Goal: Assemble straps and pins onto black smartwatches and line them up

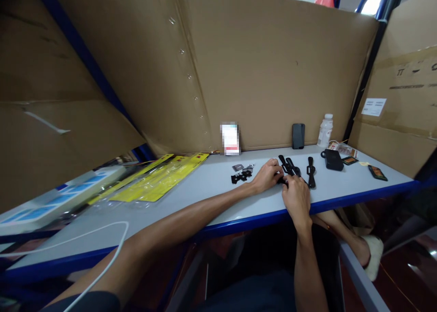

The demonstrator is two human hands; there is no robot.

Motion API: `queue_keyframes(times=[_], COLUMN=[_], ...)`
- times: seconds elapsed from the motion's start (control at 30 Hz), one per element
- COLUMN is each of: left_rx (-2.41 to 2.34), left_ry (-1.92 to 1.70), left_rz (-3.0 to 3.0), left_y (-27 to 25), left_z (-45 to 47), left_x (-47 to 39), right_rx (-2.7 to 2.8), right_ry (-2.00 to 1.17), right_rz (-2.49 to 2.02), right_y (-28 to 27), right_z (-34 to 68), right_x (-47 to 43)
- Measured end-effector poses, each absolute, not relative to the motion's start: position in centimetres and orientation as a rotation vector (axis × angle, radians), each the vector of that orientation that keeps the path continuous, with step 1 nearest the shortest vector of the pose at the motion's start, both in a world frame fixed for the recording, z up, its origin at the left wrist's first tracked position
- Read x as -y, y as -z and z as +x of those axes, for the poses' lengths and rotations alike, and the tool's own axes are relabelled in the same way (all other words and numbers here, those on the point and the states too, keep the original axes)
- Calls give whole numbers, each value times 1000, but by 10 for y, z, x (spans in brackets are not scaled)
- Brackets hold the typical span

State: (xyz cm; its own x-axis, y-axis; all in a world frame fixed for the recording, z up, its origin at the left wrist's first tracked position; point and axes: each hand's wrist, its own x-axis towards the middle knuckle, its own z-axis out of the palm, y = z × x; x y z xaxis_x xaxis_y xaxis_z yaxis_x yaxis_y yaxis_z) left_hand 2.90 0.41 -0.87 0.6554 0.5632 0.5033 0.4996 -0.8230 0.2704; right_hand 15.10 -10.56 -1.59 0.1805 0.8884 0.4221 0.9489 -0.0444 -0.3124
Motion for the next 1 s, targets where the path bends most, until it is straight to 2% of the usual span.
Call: queue_keyframes(times=[1.0], left_rx=[-950], left_ry=[-648], left_rz=[2806], left_y=[-4], left_z=[28], left_x=[-5], right_rx=[1714], right_ry=[176], right_rz=[-1918], right_y=[17], right_z=[151], right_x=[106])
